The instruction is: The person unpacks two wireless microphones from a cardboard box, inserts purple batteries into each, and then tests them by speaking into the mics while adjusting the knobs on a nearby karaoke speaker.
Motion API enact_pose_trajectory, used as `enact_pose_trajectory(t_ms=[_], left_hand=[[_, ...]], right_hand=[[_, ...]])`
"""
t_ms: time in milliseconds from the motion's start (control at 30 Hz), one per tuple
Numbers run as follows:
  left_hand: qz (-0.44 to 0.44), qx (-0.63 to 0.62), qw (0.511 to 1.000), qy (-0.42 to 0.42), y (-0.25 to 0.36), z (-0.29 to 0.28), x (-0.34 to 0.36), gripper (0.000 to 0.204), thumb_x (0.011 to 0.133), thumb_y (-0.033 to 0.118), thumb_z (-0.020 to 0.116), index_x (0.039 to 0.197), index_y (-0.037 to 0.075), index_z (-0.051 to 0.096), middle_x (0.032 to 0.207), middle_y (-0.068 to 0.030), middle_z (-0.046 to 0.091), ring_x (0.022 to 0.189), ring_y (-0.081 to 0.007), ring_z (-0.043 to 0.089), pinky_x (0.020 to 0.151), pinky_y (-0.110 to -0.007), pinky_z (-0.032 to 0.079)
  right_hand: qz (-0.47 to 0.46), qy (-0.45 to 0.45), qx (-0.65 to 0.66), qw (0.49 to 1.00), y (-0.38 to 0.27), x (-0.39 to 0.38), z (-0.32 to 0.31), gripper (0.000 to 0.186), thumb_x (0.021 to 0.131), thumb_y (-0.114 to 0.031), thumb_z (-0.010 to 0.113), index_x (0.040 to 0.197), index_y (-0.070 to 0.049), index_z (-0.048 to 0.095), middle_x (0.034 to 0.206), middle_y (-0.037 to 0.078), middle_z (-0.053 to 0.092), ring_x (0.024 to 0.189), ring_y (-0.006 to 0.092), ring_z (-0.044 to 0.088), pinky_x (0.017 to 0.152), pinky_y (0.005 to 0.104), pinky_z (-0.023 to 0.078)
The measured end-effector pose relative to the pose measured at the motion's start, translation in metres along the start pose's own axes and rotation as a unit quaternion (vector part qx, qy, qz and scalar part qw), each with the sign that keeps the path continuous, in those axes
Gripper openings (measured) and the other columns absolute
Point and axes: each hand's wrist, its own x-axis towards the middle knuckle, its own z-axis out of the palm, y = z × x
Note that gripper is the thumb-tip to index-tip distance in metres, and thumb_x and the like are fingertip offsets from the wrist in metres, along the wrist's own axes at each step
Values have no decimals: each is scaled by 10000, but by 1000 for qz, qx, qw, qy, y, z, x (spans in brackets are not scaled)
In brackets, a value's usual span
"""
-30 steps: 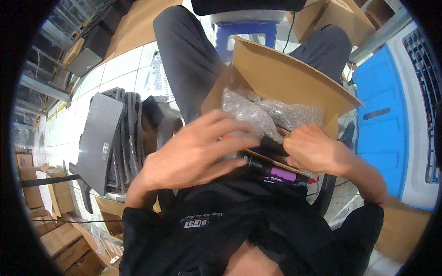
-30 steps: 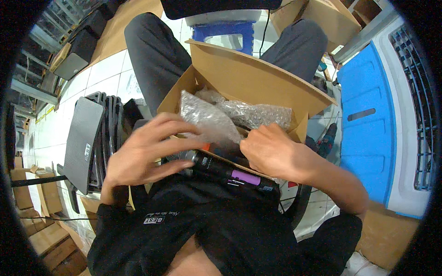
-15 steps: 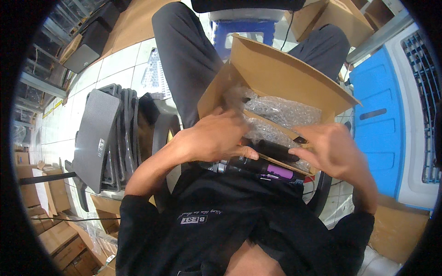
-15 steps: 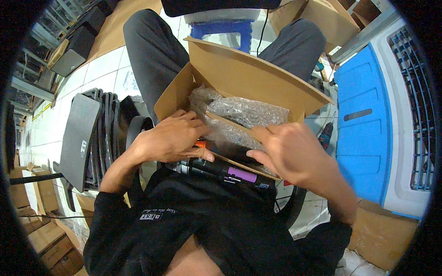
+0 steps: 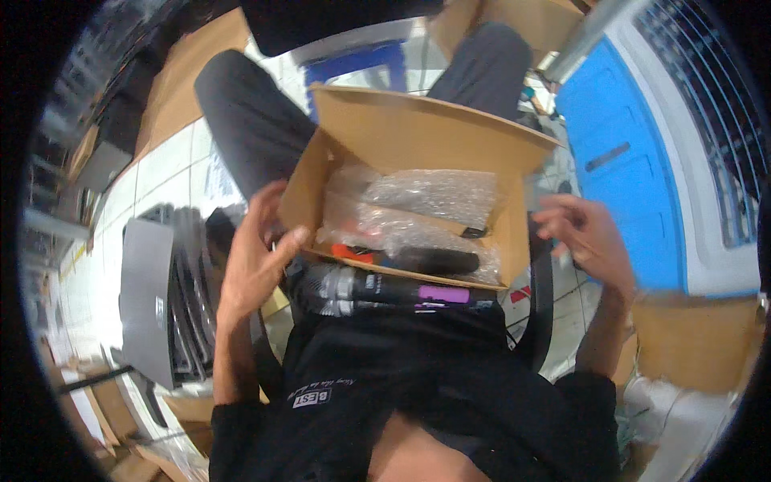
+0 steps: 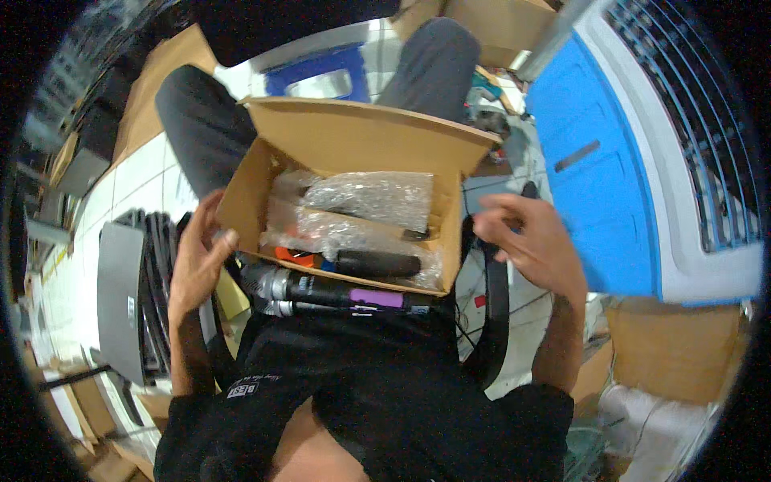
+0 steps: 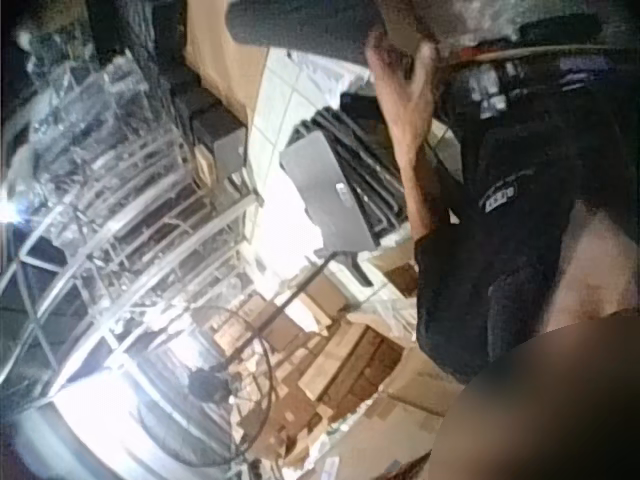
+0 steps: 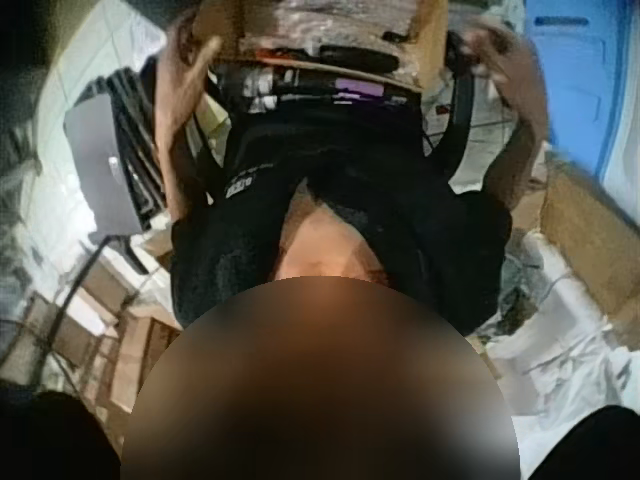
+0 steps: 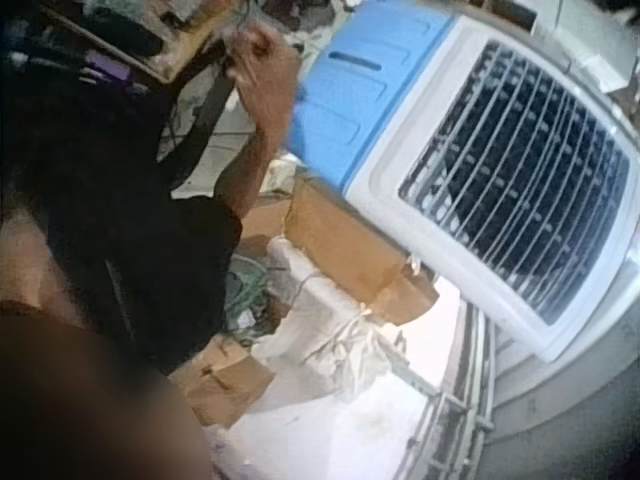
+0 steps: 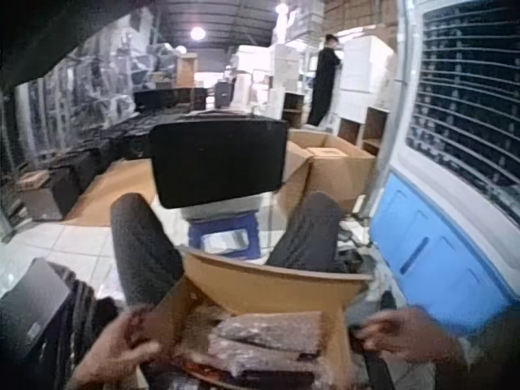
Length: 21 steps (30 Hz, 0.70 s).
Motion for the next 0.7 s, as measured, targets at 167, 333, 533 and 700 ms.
enact_pose_trajectory(t_ms=[167,333,533,700], left_hand=[[-55,53,997,20,-14,23,-24,743,868,199,797,1437,-42,384,1297,-207,603,1214,-289,597,1022,-404,483],[47,269,943,191,-16,34,-49,521,698,132,913,1068,5,568,1008,-146,614,944,-280,624,797,-371,516],[336,368,867,5,-24,35,-53,529,664,249,917,1085,92,638,1062,-84,604,1049,-305,586,883,-440,489],[286,368,884,-41,-19,43,-48,576,699,253,883,1197,121,625,1178,-96,563,1123,-315,545,970,-477,434]], right_hand=[[-67,-6,15,998,40,43,-4,476,979,-339,671,1217,71,630,980,106,706,836,148,661,675,286,561],[-108,-23,60,992,51,64,1,434,997,-322,646,1200,62,636,968,86,705,896,136,652,781,291,539],[-183,-16,132,974,46,74,19,366,1008,-259,642,1189,59,648,1006,58,702,938,95,611,838,271,499],[-192,52,127,972,49,82,34,297,1016,-202,629,1146,60,681,1008,32,706,906,71,585,799,260,480]])
